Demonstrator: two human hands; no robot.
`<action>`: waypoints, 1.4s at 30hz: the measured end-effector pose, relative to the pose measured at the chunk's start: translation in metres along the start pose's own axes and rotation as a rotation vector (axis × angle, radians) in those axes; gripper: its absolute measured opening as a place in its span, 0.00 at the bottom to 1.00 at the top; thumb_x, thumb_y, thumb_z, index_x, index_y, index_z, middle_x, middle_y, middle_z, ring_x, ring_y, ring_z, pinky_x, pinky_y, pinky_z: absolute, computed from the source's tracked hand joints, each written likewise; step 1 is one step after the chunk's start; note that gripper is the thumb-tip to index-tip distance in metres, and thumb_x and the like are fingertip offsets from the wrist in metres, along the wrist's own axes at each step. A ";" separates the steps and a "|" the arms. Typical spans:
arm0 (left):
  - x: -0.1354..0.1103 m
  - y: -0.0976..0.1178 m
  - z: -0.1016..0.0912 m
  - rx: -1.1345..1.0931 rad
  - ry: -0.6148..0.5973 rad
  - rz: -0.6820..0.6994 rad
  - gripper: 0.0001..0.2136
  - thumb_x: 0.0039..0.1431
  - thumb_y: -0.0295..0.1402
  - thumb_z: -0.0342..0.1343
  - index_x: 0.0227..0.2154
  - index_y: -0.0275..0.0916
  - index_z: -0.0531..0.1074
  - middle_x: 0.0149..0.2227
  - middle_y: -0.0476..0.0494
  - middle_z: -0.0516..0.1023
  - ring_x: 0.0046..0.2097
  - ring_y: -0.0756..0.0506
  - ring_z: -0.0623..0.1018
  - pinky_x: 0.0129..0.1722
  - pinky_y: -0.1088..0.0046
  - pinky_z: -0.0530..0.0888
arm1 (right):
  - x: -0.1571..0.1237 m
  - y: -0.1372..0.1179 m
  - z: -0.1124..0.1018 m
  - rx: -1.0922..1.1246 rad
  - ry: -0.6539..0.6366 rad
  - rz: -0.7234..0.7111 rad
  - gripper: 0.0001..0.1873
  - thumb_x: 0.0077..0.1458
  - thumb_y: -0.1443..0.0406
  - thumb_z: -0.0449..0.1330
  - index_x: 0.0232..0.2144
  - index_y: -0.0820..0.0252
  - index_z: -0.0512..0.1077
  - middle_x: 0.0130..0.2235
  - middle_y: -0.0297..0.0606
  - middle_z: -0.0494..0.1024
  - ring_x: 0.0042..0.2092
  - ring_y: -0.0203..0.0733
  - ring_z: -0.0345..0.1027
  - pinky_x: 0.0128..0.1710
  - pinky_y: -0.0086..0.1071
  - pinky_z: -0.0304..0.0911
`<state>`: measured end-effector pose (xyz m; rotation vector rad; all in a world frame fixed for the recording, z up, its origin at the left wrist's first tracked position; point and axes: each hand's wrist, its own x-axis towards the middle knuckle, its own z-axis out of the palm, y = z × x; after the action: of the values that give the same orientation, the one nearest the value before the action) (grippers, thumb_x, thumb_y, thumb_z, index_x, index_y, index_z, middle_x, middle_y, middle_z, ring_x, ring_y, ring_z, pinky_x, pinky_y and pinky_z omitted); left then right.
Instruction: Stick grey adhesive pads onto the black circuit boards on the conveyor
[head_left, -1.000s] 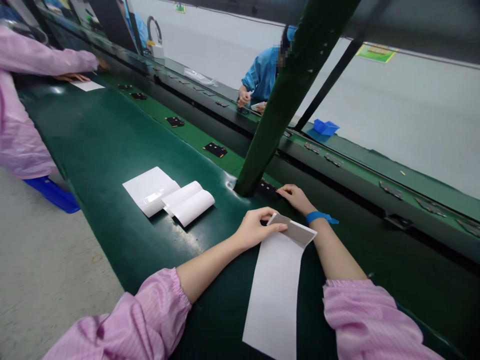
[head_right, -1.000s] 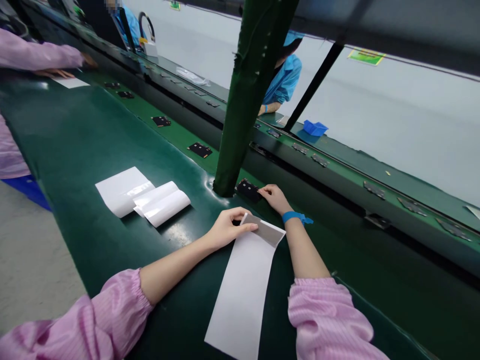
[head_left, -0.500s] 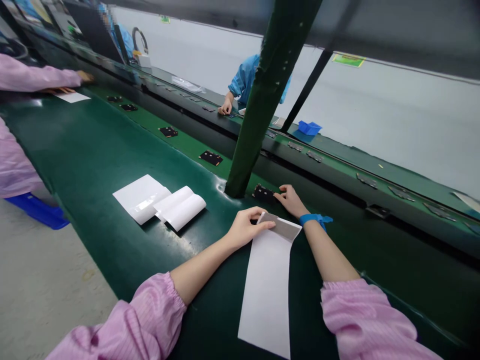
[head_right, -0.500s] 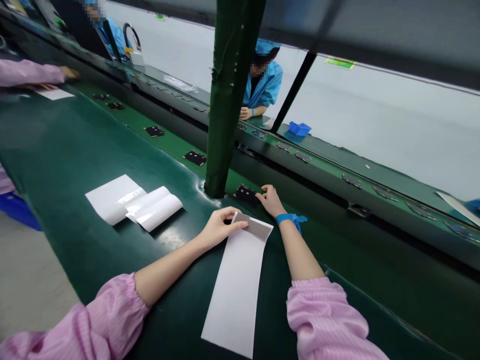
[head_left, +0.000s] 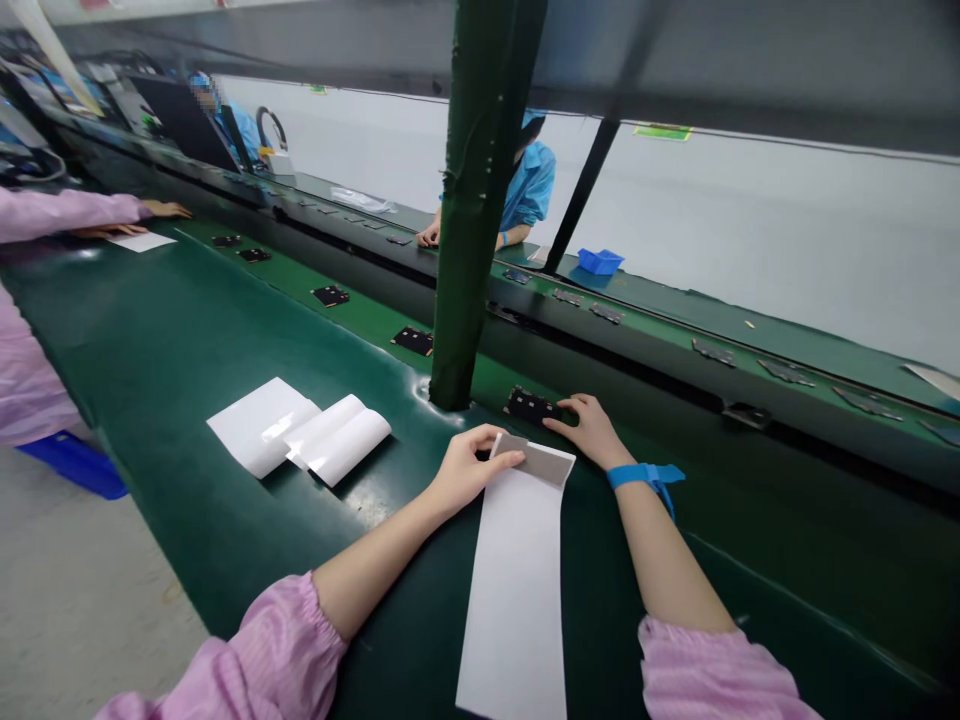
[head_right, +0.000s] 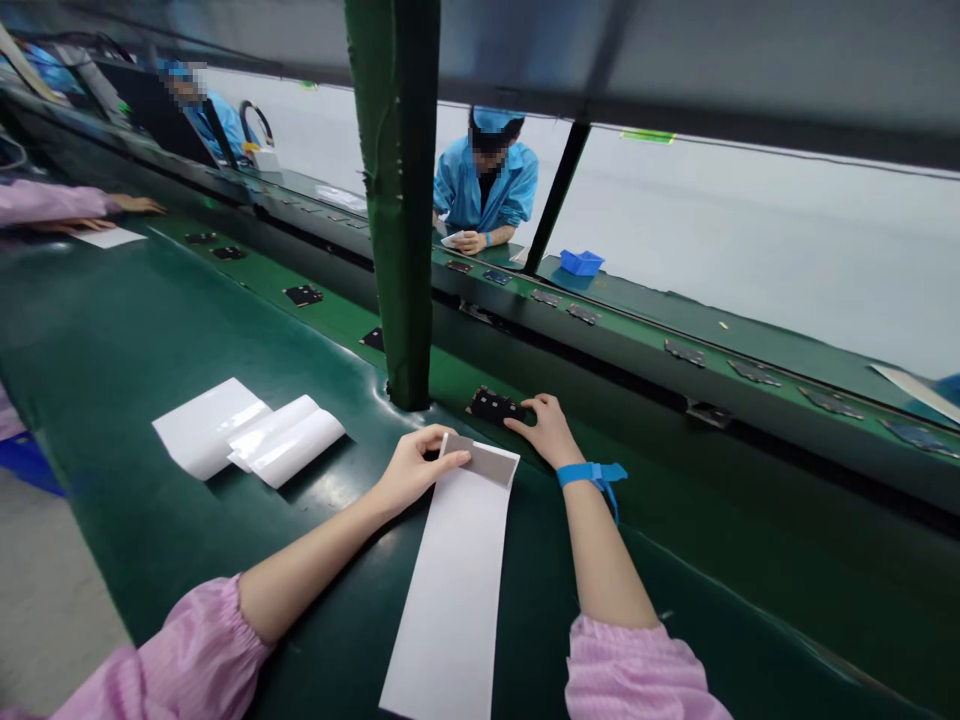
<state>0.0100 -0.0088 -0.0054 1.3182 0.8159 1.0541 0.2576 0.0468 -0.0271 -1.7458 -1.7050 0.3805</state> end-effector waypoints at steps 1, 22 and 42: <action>0.000 0.000 0.000 0.007 0.001 0.003 0.15 0.46 0.40 0.65 0.32 0.35 0.73 0.32 0.43 0.81 0.37 0.43 0.80 0.35 0.72 0.75 | -0.001 -0.001 -0.002 -0.016 0.010 0.003 0.18 0.40 0.54 0.69 0.30 0.57 0.71 0.43 0.45 0.68 0.47 0.53 0.66 0.50 0.47 0.62; -0.001 0.000 0.000 0.039 0.016 0.021 0.14 0.46 0.40 0.65 0.31 0.35 0.73 0.31 0.44 0.79 0.35 0.45 0.79 0.33 0.73 0.74 | -0.029 -0.054 -0.113 0.205 0.189 0.530 0.07 0.42 0.63 0.65 0.21 0.60 0.73 0.23 0.38 0.74 0.27 0.41 0.69 0.31 0.35 0.67; -0.001 0.002 0.001 0.070 0.025 0.026 0.13 0.46 0.39 0.65 0.29 0.35 0.73 0.30 0.45 0.79 0.34 0.46 0.79 0.33 0.74 0.74 | -0.015 -0.033 -0.067 -0.057 0.079 0.456 0.08 0.53 0.67 0.55 0.33 0.63 0.74 0.26 0.39 0.79 0.31 0.42 0.75 0.32 0.30 0.67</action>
<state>0.0102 -0.0099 -0.0031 1.3806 0.8634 1.0725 0.2724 0.0138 0.0395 -2.1602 -1.2627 0.4560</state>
